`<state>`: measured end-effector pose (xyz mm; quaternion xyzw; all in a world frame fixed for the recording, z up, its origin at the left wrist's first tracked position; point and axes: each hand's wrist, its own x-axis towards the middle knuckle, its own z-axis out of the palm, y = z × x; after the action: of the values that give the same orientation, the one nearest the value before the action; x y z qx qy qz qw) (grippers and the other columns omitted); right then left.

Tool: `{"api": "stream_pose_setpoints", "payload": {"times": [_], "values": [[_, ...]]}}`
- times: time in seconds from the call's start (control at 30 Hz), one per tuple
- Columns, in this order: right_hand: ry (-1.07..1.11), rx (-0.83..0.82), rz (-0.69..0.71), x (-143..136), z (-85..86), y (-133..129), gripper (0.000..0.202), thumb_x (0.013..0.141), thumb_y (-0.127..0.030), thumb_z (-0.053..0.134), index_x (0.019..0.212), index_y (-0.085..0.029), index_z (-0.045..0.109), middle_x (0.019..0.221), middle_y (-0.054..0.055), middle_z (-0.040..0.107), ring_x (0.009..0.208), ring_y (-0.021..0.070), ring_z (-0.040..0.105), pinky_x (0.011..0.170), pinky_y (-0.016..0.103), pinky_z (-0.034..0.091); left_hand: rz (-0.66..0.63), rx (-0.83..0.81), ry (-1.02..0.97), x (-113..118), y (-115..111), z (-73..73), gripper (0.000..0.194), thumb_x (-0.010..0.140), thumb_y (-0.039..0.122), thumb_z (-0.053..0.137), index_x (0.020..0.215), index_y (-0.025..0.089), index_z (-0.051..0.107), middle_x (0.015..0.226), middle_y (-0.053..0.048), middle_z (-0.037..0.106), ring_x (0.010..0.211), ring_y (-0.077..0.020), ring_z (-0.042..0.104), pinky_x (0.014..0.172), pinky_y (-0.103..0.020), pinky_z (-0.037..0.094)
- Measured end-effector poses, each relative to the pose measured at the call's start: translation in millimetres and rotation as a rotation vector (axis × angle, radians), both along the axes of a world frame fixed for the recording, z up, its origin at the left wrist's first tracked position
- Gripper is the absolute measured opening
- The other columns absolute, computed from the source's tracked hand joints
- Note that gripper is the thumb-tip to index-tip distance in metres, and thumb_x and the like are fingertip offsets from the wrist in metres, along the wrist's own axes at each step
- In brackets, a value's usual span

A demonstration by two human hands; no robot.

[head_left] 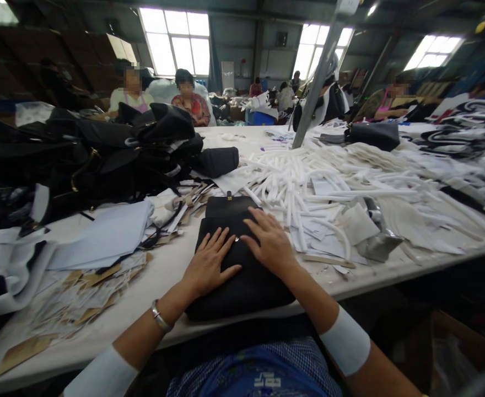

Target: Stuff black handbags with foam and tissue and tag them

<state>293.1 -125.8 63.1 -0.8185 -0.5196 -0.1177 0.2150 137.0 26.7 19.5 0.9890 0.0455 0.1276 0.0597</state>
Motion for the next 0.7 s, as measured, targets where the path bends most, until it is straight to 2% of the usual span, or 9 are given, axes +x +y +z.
{"api": "stream_pose_setpoints", "payload": {"times": [0.07,0.2,0.4,0.53,0.6,0.7], "values": [[-0.013,-0.109,0.113,-3.9,-13.7,0.8,0.051,0.098,-0.046,0.048,0.141,-0.019,0.052,0.156,0.009,0.038,0.145,0.0275,0.03,0.121,0.047,0.019,0.012,-0.005,-0.021,-1.3,1.2,-3.2,0.075,0.091,0.064,0.047,0.151,0.021,0.034,0.161,-0.012,0.027,0.149,-0.0337,0.021,0.118,-0.056,0.025],[0.064,-0.221,0.046,10.9,-34.1,5.9,0.062,0.097,-0.054,0.045,0.149,-0.019,0.041,0.159,0.01,0.031,0.147,0.0288,0.025,0.12,0.051,0.02,0.028,-0.025,-0.036,-1.9,3.9,-5.4,0.076,0.088,0.066,0.051,0.151,0.027,0.036,0.162,-0.011,0.025,0.149,-0.0359,0.02,0.117,-0.057,0.026],[0.094,-0.265,0.046,31.6,-30.7,19.2,0.063,0.096,-0.053,0.046,0.149,-0.021,0.041,0.158,0.011,0.035,0.147,0.03,0.027,0.118,0.051,0.025,0.047,-0.068,0.012,0.8,4.4,-0.5,0.081,0.085,0.072,0.05,0.15,0.027,0.037,0.161,-0.013,0.025,0.148,-0.0371,0.02,0.117,-0.058,0.024],[0.08,-0.234,0.081,34.9,-27.6,19.5,0.062,0.095,-0.05,0.049,0.146,-0.016,0.047,0.151,0.013,0.045,0.14,0.03,0.04,0.117,0.044,0.031,0.052,-0.121,0.047,-4.1,2.5,4.9,0.084,0.082,0.075,0.05,0.15,0.028,0.037,0.162,-0.013,0.023,0.149,-0.0377,0.017,0.118,-0.06,0.021],[0.076,-0.229,0.105,35.9,-28.3,15.6,0.061,0.093,-0.052,0.051,0.144,-0.018,0.05,0.146,0.012,0.051,0.134,0.0301,0.047,0.115,0.045,0.036,0.042,-0.161,0.066,-10.2,0.6,8.2,0.085,0.081,0.077,0.05,0.15,0.029,0.037,0.162,-0.013,0.022,0.149,-0.0374,0.015,0.118,-0.06,0.02],[0.05,-0.22,0.127,38.4,-35.9,8.9,0.06,0.092,-0.053,0.051,0.143,-0.021,0.051,0.143,0.011,0.053,0.13,0.0313,0.05,0.111,0.047,0.041,0.023,-0.222,0.081,-19.0,-4.2,13.0,0.086,0.08,0.078,0.048,0.151,0.03,0.035,0.163,-0.012,0.02,0.15,-0.0368,0.013,0.118,-0.06,0.018]]}}
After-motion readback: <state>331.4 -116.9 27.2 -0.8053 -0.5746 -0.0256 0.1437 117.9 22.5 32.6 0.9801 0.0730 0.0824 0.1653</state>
